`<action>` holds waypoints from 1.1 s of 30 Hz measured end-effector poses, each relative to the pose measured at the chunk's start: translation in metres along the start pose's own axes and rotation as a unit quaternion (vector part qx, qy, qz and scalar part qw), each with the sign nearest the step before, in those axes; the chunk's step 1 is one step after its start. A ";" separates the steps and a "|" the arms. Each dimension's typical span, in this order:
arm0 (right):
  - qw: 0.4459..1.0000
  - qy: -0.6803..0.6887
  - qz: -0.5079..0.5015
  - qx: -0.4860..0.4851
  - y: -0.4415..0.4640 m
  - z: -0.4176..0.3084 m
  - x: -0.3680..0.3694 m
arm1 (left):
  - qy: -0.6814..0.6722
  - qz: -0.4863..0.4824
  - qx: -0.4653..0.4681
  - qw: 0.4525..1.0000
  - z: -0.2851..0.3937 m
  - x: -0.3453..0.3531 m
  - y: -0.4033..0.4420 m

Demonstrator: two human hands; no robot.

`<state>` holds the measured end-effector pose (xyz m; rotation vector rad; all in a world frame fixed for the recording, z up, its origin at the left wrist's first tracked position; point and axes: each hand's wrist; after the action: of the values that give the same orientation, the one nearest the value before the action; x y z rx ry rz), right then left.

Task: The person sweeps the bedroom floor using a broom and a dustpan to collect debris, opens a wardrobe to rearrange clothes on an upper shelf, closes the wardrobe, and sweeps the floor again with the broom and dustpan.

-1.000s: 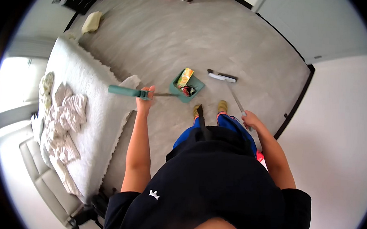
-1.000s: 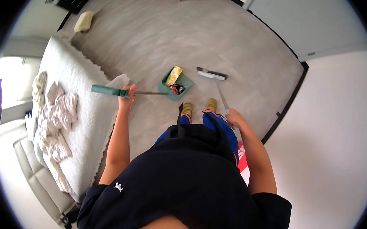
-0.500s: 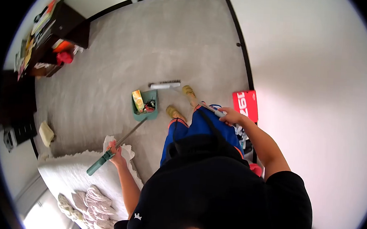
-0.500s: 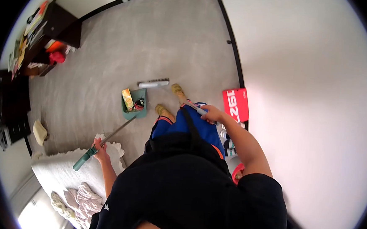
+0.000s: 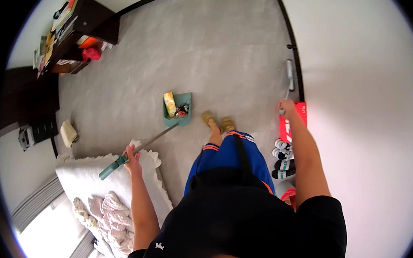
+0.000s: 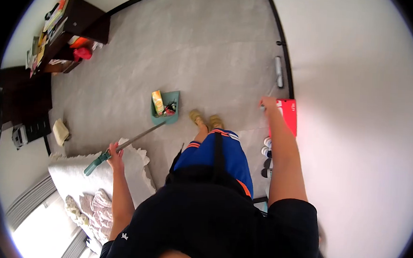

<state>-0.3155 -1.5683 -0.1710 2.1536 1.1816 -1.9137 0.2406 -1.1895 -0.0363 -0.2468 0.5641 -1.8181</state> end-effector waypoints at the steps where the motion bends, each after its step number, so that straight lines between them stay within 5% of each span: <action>1: 1.000 0.006 -0.020 0.014 0.011 0.011 0.006 | -0.001 -0.001 -0.003 1.000 0.000 -0.001 0.002; 3: 0.998 0.029 -0.052 0.022 0.025 0.017 0.019 | -0.008 -0.005 -0.012 1.000 0.001 -0.004 0.002; 9: 0.979 0.023 0.047 -0.196 0.005 -0.049 0.054 | 0.017 -0.037 0.001 0.999 -0.001 -0.012 0.008; 10: 0.982 0.158 -0.065 -0.077 -0.002 -0.068 0.068 | 0.021 -0.040 0.004 0.999 -0.003 -0.017 0.011; 12: 0.947 0.276 -0.167 -0.008 -0.013 -0.097 0.099 | 0.021 -0.040 0.012 0.999 -0.003 -0.021 0.014; 14: 0.920 0.336 -0.184 0.083 -0.026 -0.141 0.110 | 0.012 -0.036 0.025 0.999 -0.003 -0.020 0.015; 15: 0.864 0.404 -0.203 0.222 -0.032 -0.169 0.108 | 0.014 -0.039 0.023 0.999 -0.003 -0.021 0.018; 21: 0.924 0.271 -0.177 0.205 -0.077 -0.269 0.102 | -0.028 -0.095 0.048 0.994 -0.016 -0.031 0.031; 25: 0.951 0.201 -0.205 0.114 -0.095 -0.305 0.105 | 0.127 -0.116 0.240 0.955 -0.053 -0.038 0.072; 27: 0.941 0.204 -0.251 0.099 -0.116 -0.337 0.053 | 0.067 -0.090 0.189 0.976 -0.046 -0.031 0.059; 33: 0.955 0.117 -0.273 -0.018 -0.114 -0.330 0.027 | 0.059 -0.111 0.244 0.962 -0.010 -0.035 0.025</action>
<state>-0.1010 -1.3132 -0.0626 2.2484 2.0192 -1.7996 0.2686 -1.1601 -0.0535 0.1411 0.1559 -2.1361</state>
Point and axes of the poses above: each hand's wrist, its own y-axis towards the middle knuckle, its own x-axis out of the palm, z = x × y, and after that the axes turned 8 degrees about -y, right-handed
